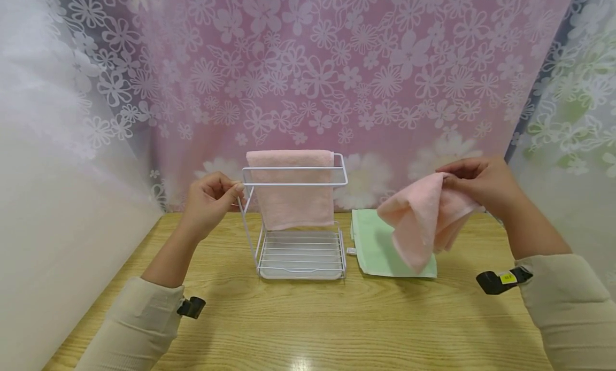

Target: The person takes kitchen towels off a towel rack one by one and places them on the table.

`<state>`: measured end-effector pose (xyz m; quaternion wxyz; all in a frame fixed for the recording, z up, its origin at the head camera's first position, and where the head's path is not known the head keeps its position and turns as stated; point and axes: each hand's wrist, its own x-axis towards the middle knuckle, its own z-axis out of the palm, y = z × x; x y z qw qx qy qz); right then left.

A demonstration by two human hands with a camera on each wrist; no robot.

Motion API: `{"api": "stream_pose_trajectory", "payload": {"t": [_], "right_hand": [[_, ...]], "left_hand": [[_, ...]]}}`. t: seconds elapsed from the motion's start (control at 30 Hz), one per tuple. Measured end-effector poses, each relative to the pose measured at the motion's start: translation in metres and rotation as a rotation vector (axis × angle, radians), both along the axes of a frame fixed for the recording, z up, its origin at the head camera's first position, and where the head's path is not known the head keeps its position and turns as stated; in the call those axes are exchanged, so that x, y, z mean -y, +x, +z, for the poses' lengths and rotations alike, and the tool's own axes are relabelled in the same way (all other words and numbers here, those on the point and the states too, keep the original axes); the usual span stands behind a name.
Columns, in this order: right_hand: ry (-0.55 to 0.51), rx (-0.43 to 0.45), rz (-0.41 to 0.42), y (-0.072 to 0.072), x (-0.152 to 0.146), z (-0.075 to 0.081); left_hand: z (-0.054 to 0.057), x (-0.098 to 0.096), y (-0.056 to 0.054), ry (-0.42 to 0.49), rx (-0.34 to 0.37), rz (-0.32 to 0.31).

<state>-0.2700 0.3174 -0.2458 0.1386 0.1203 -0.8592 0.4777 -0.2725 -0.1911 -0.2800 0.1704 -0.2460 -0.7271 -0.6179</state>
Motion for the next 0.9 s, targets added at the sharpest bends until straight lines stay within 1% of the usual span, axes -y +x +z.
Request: {"api": "stream_pose_trajectory", "payload": {"t": [0.1,0.33,0.5,0.67,0.9], "right_hand": [[-0.008,0.009,-0.004,0.001,-0.003,-0.003],[0.054,0.028,-0.053,0.005,-0.013,-0.009],[0.061,0.039,-0.071,0.008,-0.019,-0.013],[0.062,0.049,-0.072,0.014,-0.025,-0.016],[0.051,0.013,-0.048,0.02,-0.033,-0.021]], "left_hand": [[0.0,0.0,-0.001,0.004,0.001,-0.003],[-0.001,0.0,-0.001,0.007,0.0,-0.006],[-0.001,0.0,-0.001,0.007,-0.001,-0.003],[0.0,0.0,-0.001,0.008,0.001,-0.003],[0.0,0.0,0.0,0.002,0.001,-0.001]]}}
